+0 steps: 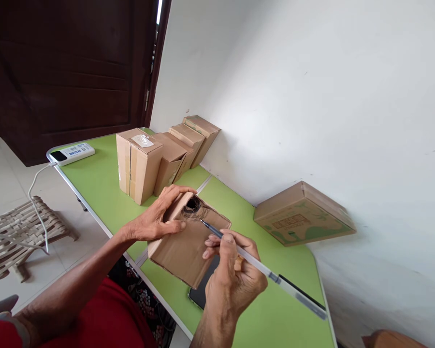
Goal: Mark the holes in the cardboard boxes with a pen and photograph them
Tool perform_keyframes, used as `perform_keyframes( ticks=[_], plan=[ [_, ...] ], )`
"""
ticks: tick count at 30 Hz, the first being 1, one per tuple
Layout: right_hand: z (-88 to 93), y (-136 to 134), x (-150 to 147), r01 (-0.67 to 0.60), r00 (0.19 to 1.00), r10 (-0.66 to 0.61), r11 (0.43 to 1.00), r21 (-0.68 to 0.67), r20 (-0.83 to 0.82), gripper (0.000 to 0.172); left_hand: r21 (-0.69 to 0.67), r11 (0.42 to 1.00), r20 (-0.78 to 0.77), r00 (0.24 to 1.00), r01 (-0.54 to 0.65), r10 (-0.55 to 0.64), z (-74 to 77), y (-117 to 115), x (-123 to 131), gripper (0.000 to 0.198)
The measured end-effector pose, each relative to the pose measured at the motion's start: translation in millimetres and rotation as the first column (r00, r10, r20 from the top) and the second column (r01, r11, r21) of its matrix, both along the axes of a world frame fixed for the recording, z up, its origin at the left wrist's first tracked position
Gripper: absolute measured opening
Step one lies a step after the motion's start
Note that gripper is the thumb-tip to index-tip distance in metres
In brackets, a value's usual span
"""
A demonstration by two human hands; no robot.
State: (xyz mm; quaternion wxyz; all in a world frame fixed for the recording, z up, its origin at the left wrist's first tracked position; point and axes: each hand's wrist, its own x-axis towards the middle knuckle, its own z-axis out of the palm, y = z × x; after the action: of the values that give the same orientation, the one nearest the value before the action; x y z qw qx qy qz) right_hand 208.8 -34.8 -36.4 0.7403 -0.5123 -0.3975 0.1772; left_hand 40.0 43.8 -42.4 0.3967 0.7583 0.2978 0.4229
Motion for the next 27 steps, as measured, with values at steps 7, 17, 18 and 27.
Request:
perform_keyframes(
  ticks=[7, 17, 18, 27],
  plan=[
    [8.9, 13, -6, 0.017, 1.0, -0.018, 0.999, 0.037, 0.019, 0.027, 0.007, 1.0, 0.001, 1.0, 0.012, -0.012, 0.3, -2, 0, 0.063],
    [-12.1, -7, 98, 0.313, 0.929, -0.221, 0.897, -0.311, 0.297, 0.043, -0.076, 0.997, 0.06, 0.998, -0.009, 0.014, -9.1, 7, -16, 0.062],
    [-24.2, -12, 115, 0.363, 0.886, -0.12, 0.781, -0.509, 0.447, 0.046, -0.078, 0.997, 0.069, 0.998, -0.011, 0.016, -9.7, 8, -17, 0.061],
    [-107.5, -30, 147, 0.517, 0.698, 0.373, 0.328, -0.79, 0.612, 0.033, -0.056, 0.998, 0.058, 0.998, 0.0, 0.004, -7.0, 4, -15, 0.06]
  ],
)
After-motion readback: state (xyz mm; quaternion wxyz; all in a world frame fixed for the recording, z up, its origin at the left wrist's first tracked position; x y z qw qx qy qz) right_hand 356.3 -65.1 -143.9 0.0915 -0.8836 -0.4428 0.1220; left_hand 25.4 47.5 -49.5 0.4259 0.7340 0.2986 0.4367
